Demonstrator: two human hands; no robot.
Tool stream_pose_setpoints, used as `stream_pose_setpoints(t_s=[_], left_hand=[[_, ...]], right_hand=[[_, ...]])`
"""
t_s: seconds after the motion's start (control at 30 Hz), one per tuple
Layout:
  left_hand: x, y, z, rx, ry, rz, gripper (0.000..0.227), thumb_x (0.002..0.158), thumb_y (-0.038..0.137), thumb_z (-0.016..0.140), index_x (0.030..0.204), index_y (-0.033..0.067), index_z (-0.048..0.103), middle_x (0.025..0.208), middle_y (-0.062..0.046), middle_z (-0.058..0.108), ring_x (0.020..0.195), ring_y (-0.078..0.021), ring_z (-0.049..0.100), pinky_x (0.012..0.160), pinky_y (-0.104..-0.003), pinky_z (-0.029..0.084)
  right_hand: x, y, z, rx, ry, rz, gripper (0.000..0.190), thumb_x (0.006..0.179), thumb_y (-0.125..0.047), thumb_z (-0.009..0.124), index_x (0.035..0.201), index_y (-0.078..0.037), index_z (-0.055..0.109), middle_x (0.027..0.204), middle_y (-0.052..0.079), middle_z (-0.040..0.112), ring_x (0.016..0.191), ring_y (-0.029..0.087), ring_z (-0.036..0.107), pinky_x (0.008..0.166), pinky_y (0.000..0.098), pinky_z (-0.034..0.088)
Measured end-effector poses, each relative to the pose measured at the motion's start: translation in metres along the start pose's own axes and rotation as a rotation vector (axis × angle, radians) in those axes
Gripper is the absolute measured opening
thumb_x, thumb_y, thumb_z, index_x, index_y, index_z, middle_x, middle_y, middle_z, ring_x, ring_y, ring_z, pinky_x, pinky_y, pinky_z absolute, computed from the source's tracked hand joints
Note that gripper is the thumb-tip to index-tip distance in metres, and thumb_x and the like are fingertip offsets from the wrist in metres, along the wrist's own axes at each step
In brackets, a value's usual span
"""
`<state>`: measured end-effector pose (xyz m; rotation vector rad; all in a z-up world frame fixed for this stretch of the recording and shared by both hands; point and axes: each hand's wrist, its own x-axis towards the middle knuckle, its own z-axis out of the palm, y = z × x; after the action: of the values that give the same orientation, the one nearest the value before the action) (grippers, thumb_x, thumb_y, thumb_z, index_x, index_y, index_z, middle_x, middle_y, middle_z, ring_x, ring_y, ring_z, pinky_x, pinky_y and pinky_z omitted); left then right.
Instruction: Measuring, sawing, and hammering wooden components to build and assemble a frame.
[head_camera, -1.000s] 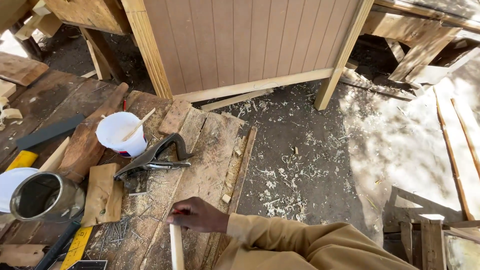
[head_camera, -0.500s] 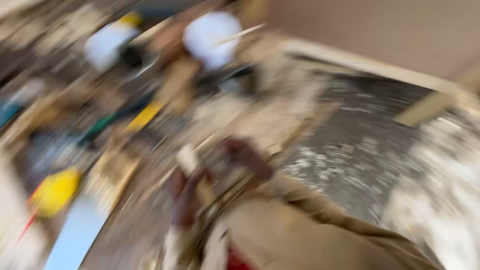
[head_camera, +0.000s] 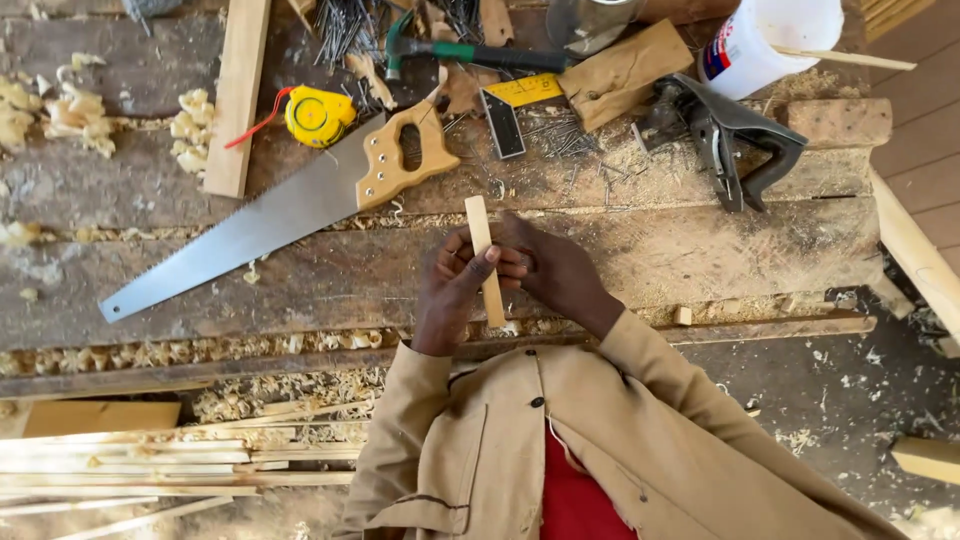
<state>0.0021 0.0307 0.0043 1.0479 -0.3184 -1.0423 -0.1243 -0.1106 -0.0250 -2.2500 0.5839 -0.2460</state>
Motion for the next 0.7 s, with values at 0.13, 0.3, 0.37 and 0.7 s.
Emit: stream_pose_setpoints(t_s=[0.13,0.3,0.37,0.7], left_hand=[[-0.001,-0.003,-0.013,-0.066,0.045,0.040,0.034,0.098,0.019,0.071,0.123,-0.0032,0.062,0.101,-0.019,0.075,0.087,-0.0273,0.077,0.079,-0.040,0.066],[-0.013,0.001,-0.029,-0.007,0.179,0.103,0.036,0.100,0.021,0.067,0.128,-0.0017,0.064,0.100,-0.017,0.074,0.088,-0.0240,0.076,0.079,-0.038,0.064],[-0.025,0.000,-0.036,-0.011,0.159,0.149,0.034,0.104,0.023,0.063,0.123,-0.0051,0.064,0.102,-0.016,0.074,0.089,-0.0244,0.077,0.082,-0.039,0.067],[-0.011,-0.015,-0.043,0.033,0.258,0.109,0.030,0.099,0.019,0.068,0.118,0.0013,0.053,0.095,-0.020,0.075,0.077,-0.0217,0.074,0.062,-0.033,0.058]], right_hand=[[0.019,0.015,0.020,0.026,-0.098,-0.141,0.048,0.087,-0.019,0.073,0.134,-0.017,0.065,0.100,0.007,0.074,0.078,0.024,0.071,0.068,0.0390,0.058],[0.028,0.173,0.002,0.038,0.288,-0.189,0.016,0.098,0.003,0.059,0.105,-0.009,0.065,0.090,0.008,0.065,0.083,0.017,0.061,0.073,0.0276,0.053],[0.027,0.197,-0.064,-0.808,1.170,-0.071,0.040,0.106,0.008,0.048,0.145,0.008,0.043,0.128,0.021,0.063,0.101,0.021,0.068,0.092,0.0297,0.065],[0.098,0.078,-0.034,-0.507,0.828,-0.323,0.034,0.087,0.011,0.068,0.118,-0.001,0.062,0.108,0.016,0.059,0.102,0.029,0.061,0.082,0.0340,0.056]])
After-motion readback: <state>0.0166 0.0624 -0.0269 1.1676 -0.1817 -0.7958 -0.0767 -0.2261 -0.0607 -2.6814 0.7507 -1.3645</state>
